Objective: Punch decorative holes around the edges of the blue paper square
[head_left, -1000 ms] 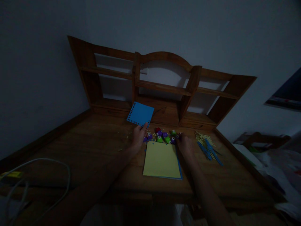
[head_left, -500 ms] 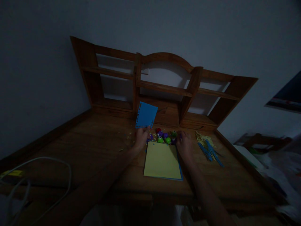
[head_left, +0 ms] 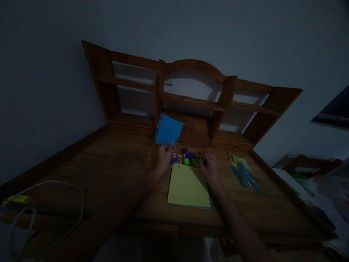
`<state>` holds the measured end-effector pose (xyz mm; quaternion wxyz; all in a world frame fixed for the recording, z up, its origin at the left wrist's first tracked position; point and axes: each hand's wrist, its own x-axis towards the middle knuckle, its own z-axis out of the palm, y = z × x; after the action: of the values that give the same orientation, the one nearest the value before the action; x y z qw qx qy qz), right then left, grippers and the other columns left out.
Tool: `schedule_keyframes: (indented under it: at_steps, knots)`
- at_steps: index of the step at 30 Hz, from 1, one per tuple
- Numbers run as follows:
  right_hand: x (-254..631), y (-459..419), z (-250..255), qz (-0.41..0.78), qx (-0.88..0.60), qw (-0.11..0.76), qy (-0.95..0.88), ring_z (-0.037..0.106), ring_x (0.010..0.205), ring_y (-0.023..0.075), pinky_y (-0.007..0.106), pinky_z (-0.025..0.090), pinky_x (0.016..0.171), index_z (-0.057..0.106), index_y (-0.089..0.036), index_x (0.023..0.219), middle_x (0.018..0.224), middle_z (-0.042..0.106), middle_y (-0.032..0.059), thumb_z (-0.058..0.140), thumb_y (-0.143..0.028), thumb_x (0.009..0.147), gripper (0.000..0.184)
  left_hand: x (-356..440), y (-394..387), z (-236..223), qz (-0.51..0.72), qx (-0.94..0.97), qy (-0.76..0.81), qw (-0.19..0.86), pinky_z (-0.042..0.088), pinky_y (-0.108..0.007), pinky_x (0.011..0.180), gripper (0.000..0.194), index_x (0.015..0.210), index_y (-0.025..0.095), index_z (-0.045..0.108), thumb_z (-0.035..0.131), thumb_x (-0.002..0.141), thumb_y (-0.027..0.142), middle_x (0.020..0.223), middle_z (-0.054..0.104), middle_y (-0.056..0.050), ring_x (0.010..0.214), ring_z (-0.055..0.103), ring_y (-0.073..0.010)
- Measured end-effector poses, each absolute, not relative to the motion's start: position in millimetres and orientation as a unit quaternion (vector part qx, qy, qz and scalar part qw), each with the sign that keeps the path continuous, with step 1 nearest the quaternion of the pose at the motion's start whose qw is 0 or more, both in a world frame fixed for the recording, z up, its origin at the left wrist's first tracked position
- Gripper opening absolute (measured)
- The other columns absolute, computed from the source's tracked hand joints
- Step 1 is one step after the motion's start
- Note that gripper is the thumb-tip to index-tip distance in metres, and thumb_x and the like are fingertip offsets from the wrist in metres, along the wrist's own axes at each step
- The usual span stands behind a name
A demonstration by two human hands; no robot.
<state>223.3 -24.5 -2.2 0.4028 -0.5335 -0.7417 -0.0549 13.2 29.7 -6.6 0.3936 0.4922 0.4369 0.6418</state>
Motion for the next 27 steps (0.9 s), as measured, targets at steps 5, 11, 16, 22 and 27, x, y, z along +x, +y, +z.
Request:
schedule_keyframes:
  at_steps: [5, 11, 16, 22, 27]
  knots:
    - [223.4, -24.9, -6.0, -0.053, -0.529, 0.402, -0.745, 0.049, 0.104, 0.0258, 0.041, 0.036, 0.095, 0.060, -0.018, 0.107, 0.108, 0.060, 0.0101, 0.045, -0.016, 0.087, 0.025, 0.4, 46.3, 3.9, 0.668, 0.465, 0.448, 0.370, 0.030, -0.021, 0.040, 0.037, 0.065, 0.017, 0.054, 0.057, 0.080, 0.051, 0.046, 0.045, 0.004, 0.038, 0.039, -0.0089]
    - [223.4, -22.7, -10.0, -0.051, -0.524, 0.408, -0.746, 0.051, 0.103, 0.0242, 0.041, 0.036, 0.096, 0.060, -0.019, 0.106, 0.107, 0.060, 0.0085, 0.045, -0.014, 0.087, 0.026, -16.3, 65.3, 9.4, 0.648, 0.505, 0.454, 0.346, 0.030, -0.021, 0.041, 0.040, 0.065, 0.017, 0.053, 0.056, 0.079, 0.055, 0.048, 0.048, 0.003, 0.039, 0.041, -0.0098]
    - [221.9, -22.6, -9.8, -0.045, -0.523, 0.408, -0.747, 0.051, 0.101, 0.0251, 0.041, 0.041, 0.090, 0.060, -0.020, 0.106, 0.106, 0.060, 0.0097, 0.044, -0.015, 0.087, 0.025, -23.9, 64.8, -1.5, 0.627, 0.538, 0.476, 0.300, 0.031, -0.023, 0.046, 0.039, 0.063, 0.018, 0.056, 0.056, 0.079, 0.053, 0.051, 0.054, -0.001, 0.047, 0.048, -0.0139]
    - [217.9, -25.4, -9.4, -0.061, -0.532, 0.386, -0.752, 0.051, 0.103, 0.0255, 0.043, 0.039, 0.093, 0.060, -0.021, 0.103, 0.106, 0.059, 0.0094, 0.045, -0.018, 0.088, 0.021, -31.2, 66.4, -11.4, 0.628, 0.516, 0.497, 0.305, 0.029, -0.024, 0.045, 0.035, 0.064, 0.019, 0.060, 0.054, 0.081, 0.049, 0.048, 0.052, -0.002, 0.045, 0.047, -0.0163]
    - [217.3, -27.0, -9.4, -0.102, -0.542, 0.344, -0.760, 0.050, 0.101, 0.0271, 0.044, 0.040, 0.090, 0.058, -0.019, 0.108, 0.103, 0.058, 0.0109, 0.045, -0.018, 0.088, 0.024, -42.4, 77.6, -16.0, 0.658, 0.452, 0.508, 0.323, 0.029, -0.025, 0.045, 0.033, 0.065, 0.020, 0.058, 0.051, 0.082, 0.048, 0.043, 0.045, 0.001, 0.043, 0.044, -0.0161]
